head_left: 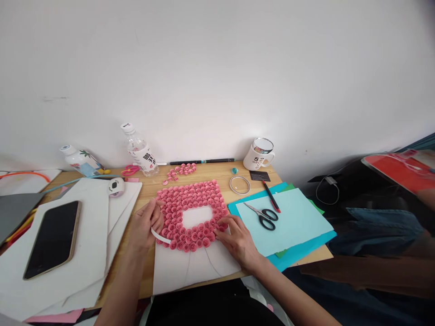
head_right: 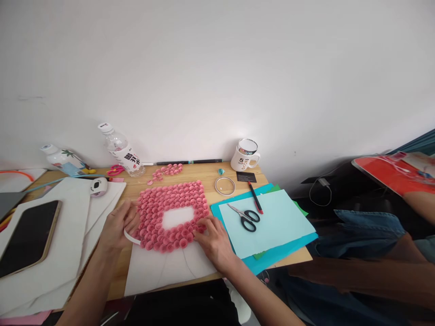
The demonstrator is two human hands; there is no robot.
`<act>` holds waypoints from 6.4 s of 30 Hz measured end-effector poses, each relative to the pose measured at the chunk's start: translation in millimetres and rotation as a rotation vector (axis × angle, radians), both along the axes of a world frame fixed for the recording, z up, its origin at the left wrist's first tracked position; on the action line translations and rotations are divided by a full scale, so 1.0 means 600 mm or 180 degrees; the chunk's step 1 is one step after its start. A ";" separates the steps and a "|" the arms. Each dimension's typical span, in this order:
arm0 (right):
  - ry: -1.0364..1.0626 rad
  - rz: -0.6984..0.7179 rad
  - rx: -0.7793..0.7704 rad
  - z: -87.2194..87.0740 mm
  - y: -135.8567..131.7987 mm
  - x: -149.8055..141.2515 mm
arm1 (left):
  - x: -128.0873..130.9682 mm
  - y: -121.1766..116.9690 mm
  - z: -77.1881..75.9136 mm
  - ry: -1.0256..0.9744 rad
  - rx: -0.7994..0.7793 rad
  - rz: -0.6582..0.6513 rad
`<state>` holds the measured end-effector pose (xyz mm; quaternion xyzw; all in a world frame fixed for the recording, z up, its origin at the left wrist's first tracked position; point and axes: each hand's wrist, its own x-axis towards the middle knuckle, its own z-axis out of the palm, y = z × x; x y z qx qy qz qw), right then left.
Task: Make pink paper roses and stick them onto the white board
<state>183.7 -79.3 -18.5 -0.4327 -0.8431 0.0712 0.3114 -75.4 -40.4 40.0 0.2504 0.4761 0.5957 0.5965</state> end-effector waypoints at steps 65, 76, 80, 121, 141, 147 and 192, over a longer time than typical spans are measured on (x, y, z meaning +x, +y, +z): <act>-0.1272 -0.1319 -0.1049 0.037 0.103 -0.106 | -0.088 0.020 -0.081 -0.1697 0.0260 0.0112; -0.1354 -0.1320 -0.1197 0.043 0.102 -0.107 | -0.090 0.020 -0.083 -0.1689 0.0335 0.0079; -0.1355 -0.1317 -0.1187 0.040 0.102 -0.106 | -0.089 0.020 -0.082 -0.1693 0.0330 0.0095; -0.1742 -0.1278 -0.1070 0.057 0.106 -0.117 | -0.089 0.018 -0.079 -0.1622 0.0215 0.0109; -0.1589 -0.0805 -0.0960 0.074 0.088 -0.125 | -0.086 0.020 -0.078 -0.1622 0.0211 0.0072; -0.0585 -0.0409 -0.1682 0.107 0.082 -0.134 | -0.088 0.020 -0.081 -0.1724 0.0297 0.0122; 0.1035 0.1002 -0.2725 0.174 0.029 0.038 | 0.032 -0.026 0.047 0.1285 0.0587 -0.0994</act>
